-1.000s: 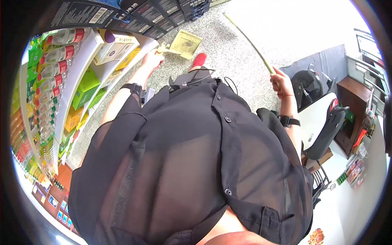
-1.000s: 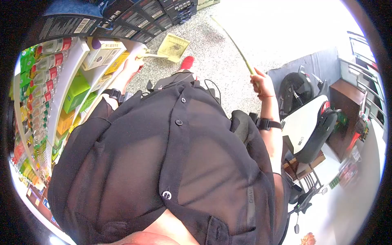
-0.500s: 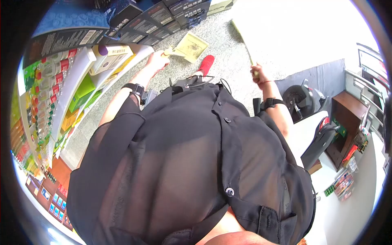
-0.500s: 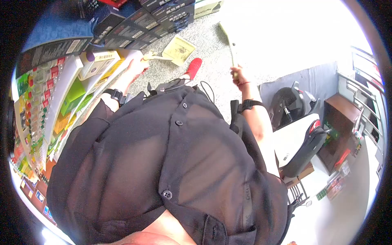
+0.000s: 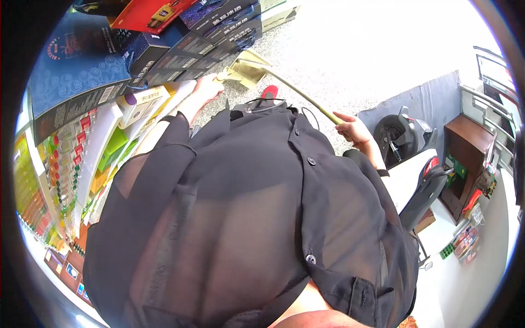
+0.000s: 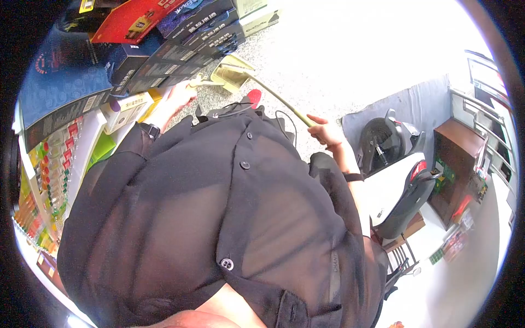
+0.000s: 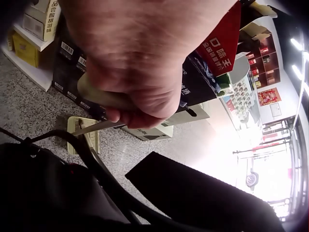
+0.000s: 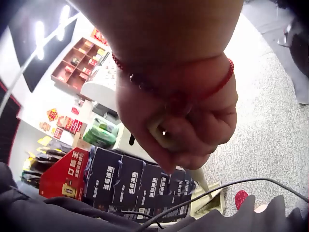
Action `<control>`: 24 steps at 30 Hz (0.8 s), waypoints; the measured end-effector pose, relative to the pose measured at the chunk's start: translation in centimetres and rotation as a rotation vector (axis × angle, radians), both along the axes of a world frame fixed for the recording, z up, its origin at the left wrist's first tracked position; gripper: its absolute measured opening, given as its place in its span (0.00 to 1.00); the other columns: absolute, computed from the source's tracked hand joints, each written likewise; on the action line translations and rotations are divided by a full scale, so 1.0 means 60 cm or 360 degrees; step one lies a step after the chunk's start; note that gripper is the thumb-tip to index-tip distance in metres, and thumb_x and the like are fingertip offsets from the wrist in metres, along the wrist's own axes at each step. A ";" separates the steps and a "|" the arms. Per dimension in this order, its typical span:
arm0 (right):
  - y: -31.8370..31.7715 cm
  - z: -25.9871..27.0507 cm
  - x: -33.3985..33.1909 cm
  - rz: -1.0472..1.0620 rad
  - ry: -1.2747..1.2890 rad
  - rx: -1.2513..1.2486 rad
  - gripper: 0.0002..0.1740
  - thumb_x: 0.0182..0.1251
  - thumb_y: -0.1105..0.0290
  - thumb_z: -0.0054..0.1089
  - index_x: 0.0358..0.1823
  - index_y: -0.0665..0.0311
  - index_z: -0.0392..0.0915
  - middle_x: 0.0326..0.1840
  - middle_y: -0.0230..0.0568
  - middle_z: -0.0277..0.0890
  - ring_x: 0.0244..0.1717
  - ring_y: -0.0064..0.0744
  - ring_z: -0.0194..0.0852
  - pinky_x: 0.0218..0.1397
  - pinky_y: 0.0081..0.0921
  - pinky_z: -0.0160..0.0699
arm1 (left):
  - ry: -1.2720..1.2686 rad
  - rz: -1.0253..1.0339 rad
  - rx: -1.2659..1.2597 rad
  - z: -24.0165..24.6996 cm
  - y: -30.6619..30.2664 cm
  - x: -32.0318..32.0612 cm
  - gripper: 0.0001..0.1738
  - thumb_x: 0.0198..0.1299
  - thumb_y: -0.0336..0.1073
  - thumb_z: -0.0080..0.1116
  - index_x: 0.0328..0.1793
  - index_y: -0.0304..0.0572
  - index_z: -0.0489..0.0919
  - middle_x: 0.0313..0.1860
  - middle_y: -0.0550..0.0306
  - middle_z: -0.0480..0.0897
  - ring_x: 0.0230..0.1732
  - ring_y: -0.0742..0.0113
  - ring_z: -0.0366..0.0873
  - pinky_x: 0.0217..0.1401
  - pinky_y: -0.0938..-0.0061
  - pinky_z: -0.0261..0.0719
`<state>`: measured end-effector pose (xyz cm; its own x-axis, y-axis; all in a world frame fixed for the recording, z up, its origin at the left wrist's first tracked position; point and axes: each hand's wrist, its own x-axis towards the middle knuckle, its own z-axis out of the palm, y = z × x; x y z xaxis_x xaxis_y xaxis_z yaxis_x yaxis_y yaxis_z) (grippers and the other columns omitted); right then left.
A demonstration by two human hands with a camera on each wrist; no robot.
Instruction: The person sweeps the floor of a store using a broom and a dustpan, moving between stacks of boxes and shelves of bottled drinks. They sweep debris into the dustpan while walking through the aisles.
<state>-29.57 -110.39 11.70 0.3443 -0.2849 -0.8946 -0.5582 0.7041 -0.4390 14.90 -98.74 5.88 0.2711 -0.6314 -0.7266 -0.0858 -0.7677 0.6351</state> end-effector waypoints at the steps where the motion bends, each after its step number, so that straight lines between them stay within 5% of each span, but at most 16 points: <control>1: -0.001 0.019 -0.015 -0.0158 -0.0022 0.0061 0.34 0.51 0.74 0.54 0.64 0.64 0.63 0.21 0.30 0.66 0.13 0.13 0.50 0.15 0.13 0.47 | -0.0020 -0.0034 0.0028 0.012 -0.004 -0.004 0.15 0.44 0.25 0.55 0.42 0.39 0.76 0.21 0.62 0.75 0.16 0.78 0.68 0.17 0.81 0.65; 8: -0.045 0.070 -0.124 -0.0776 -0.0069 -0.0044 0.32 0.52 0.75 0.50 0.63 0.67 0.63 0.19 0.30 0.65 0.11 0.13 0.50 0.12 0.11 0.47 | -0.0139 -0.0134 0.0051 0.007 -0.027 -0.028 0.14 0.45 0.25 0.55 0.41 0.40 0.77 0.19 0.61 0.74 0.14 0.78 0.67 0.15 0.80 0.63; 12: -0.123 0.044 -0.149 -0.0851 -0.0066 -0.0241 0.26 0.57 0.73 0.48 0.61 0.64 0.65 0.18 0.28 0.62 0.09 0.13 0.48 0.10 0.10 0.46 | -0.0111 -0.0043 0.0046 -0.001 -0.048 -0.058 0.15 0.45 0.25 0.56 0.43 0.40 0.77 0.19 0.61 0.74 0.14 0.78 0.67 0.15 0.80 0.64; 13: -0.145 0.019 -0.157 -0.0959 -0.0115 -0.0216 0.17 0.58 0.71 0.49 0.51 0.62 0.70 0.17 0.26 0.61 0.08 0.12 0.47 0.08 0.11 0.43 | -0.0082 -0.0010 0.0034 -0.006 -0.055 -0.066 0.15 0.46 0.25 0.55 0.43 0.39 0.77 0.19 0.61 0.75 0.15 0.78 0.67 0.15 0.80 0.65; 16: -0.217 -0.042 -0.153 -0.0973 0.0029 -0.0186 0.19 0.57 0.70 0.55 0.51 0.54 0.64 0.18 0.24 0.61 0.08 0.11 0.47 0.07 0.11 0.42 | -0.0098 0.0074 0.0045 -0.020 -0.084 -0.099 0.15 0.46 0.25 0.55 0.44 0.39 0.77 0.20 0.60 0.76 0.16 0.78 0.68 0.16 0.80 0.66; 20: -0.283 -0.123 -0.152 -0.0754 0.0114 -0.0052 0.09 0.55 0.71 0.55 0.33 0.53 0.64 0.16 0.24 0.60 0.06 0.13 0.46 0.05 0.13 0.40 | -0.0063 0.0319 0.0032 -0.022 -0.121 -0.167 0.17 0.48 0.24 0.53 0.47 0.39 0.76 0.22 0.60 0.76 0.17 0.78 0.69 0.17 0.81 0.67; 24: -0.287 -0.100 -0.155 -0.0054 0.0247 -0.0062 0.08 0.54 0.72 0.55 0.35 0.56 0.66 0.17 0.27 0.61 0.07 0.16 0.47 0.08 0.17 0.41 | -0.0058 0.0396 0.0055 -0.013 -0.178 -0.237 0.19 0.48 0.23 0.54 0.50 0.39 0.76 0.23 0.60 0.76 0.18 0.78 0.69 0.17 0.81 0.67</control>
<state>-38.85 -127.64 5.71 0.1926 -0.3297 -0.9242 -0.5976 0.7077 -0.3770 0.71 -109.43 5.08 0.4414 -0.5168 -0.7335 0.0861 -0.7893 0.6079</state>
